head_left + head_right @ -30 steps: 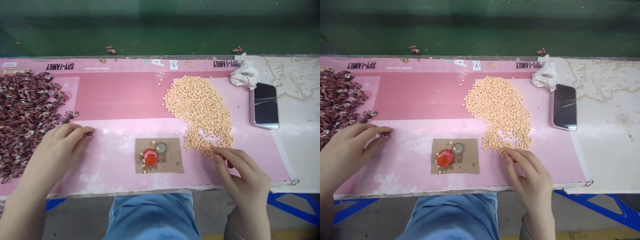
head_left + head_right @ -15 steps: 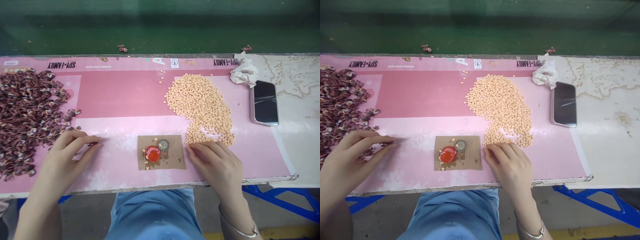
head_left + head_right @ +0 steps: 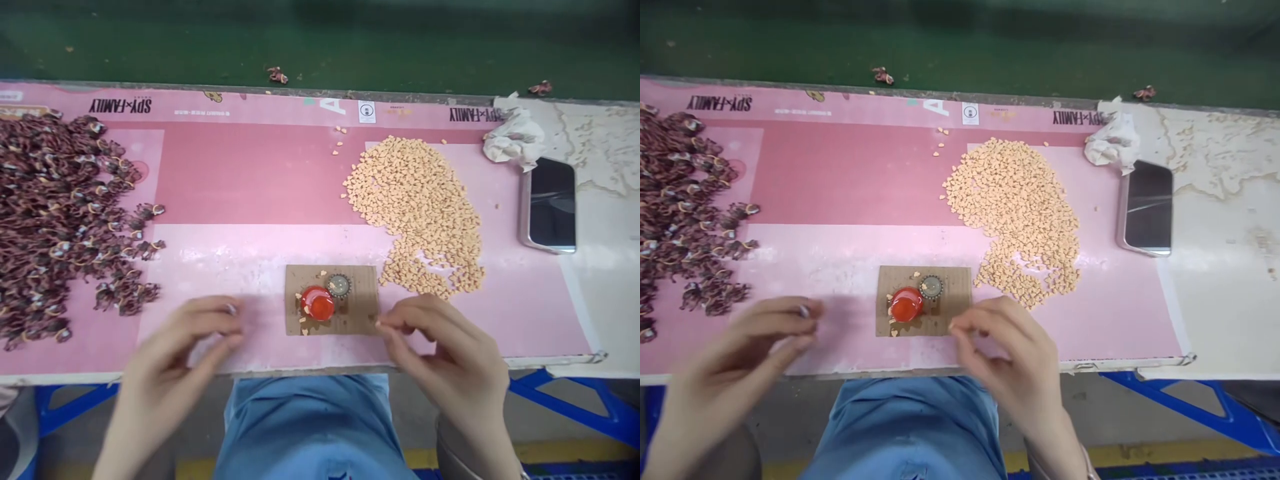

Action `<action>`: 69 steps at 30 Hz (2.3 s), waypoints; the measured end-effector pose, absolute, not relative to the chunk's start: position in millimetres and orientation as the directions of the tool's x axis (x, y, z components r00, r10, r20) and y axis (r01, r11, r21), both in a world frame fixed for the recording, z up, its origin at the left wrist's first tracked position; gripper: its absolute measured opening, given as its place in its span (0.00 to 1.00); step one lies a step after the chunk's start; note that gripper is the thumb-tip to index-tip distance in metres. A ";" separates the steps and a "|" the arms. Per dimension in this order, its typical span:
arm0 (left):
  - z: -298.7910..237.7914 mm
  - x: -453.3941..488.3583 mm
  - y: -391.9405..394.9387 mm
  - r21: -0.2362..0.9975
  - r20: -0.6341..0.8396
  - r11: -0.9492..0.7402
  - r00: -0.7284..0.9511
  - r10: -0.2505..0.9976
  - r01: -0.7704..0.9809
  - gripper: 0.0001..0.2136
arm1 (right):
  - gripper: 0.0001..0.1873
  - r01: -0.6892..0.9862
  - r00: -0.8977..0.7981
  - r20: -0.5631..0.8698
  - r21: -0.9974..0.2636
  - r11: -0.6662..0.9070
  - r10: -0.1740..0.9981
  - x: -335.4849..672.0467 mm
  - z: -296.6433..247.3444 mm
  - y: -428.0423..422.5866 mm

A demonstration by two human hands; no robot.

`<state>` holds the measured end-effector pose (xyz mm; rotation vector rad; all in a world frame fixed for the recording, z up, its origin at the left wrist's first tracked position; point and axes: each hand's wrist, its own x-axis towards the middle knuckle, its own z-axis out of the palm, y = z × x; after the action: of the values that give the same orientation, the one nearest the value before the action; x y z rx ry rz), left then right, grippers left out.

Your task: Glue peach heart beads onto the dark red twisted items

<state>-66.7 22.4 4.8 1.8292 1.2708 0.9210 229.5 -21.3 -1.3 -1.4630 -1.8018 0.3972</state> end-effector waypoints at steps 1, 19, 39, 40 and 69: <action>7.8 -56.7 18.3 0.881 0.144 -0.280 0.348 0.926 0.380 0.06 | 0.06 0.626 -0.083 0.379 -0.699 0.344 0.922 219.5 5.3 -21.7; -1.8 -9.9 -15.6 0.837 0.332 -0.447 0.355 0.874 0.315 0.06 | 0.07 0.556 -0.217 0.390 -0.704 0.442 0.895 181.2 10.2 -36.0; -13.8 -32.6 -25.4 0.906 0.225 -0.280 0.201 0.953 0.317 0.19 | 0.08 0.828 -0.246 0.455 -0.361 0.429 0.856 197.6 1.2 -1.8; -14.8 -32.8 -26.0 0.920 0.199 -0.249 0.187 0.962 0.302 0.18 | 0.08 0.830 -0.251 0.445 -0.357 0.428 0.860 197.0 3.0 -1.9; -12.1 -20.1 -13.9 0.875 -0.294 0.356 0.222 0.930 -0.328 0.13 | 0.09 0.515 -0.324 0.441 -0.659 0.547 0.837 176.7 14.4 -6.5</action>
<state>-20.1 -13.9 -12.1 0.7734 0.9641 1.0001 176.7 -6.5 14.4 -1.0900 -1.9996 0.5205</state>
